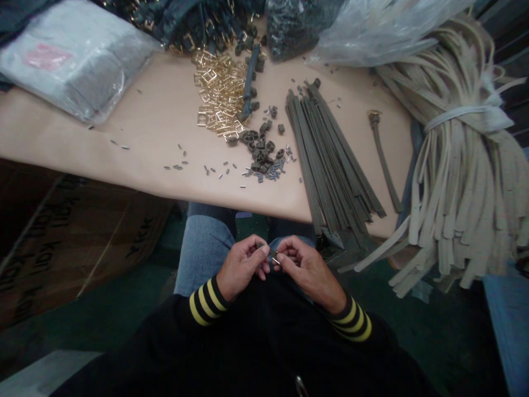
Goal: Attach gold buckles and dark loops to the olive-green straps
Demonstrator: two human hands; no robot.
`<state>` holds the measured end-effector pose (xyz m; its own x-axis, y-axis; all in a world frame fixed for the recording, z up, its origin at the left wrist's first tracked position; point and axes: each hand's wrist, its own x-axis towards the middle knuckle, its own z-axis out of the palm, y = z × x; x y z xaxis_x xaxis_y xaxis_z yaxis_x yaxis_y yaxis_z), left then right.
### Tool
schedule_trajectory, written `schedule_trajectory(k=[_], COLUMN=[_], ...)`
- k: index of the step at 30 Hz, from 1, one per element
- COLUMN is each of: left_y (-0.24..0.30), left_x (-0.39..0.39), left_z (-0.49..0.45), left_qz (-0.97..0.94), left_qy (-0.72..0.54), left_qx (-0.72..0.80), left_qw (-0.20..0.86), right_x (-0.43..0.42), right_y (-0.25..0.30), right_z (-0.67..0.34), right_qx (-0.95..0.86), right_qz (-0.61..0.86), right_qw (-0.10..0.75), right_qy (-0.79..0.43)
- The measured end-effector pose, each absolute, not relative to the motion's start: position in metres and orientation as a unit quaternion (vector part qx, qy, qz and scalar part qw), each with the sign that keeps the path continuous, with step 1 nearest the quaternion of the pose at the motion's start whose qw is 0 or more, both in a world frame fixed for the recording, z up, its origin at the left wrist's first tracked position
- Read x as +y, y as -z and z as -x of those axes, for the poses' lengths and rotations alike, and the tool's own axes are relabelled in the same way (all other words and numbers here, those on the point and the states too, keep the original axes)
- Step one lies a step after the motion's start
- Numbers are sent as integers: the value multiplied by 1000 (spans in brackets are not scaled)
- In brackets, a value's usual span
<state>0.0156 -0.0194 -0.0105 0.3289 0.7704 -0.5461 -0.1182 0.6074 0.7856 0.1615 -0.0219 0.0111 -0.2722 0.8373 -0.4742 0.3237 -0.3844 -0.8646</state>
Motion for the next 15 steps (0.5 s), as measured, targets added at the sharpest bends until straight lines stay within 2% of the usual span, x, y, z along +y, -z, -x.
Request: schedule_trajectory(k=[15], left_y=[10], left_x=[-18], left_z=[-16], left_qz=[-259], left_qy=[-322], left_qx=[496], left_qw=[764], right_x=[-21], right_y=[-15], right_z=[-170], right_qx=[-581], right_qz=[526], right_qw=[197], right_qy=[-589])
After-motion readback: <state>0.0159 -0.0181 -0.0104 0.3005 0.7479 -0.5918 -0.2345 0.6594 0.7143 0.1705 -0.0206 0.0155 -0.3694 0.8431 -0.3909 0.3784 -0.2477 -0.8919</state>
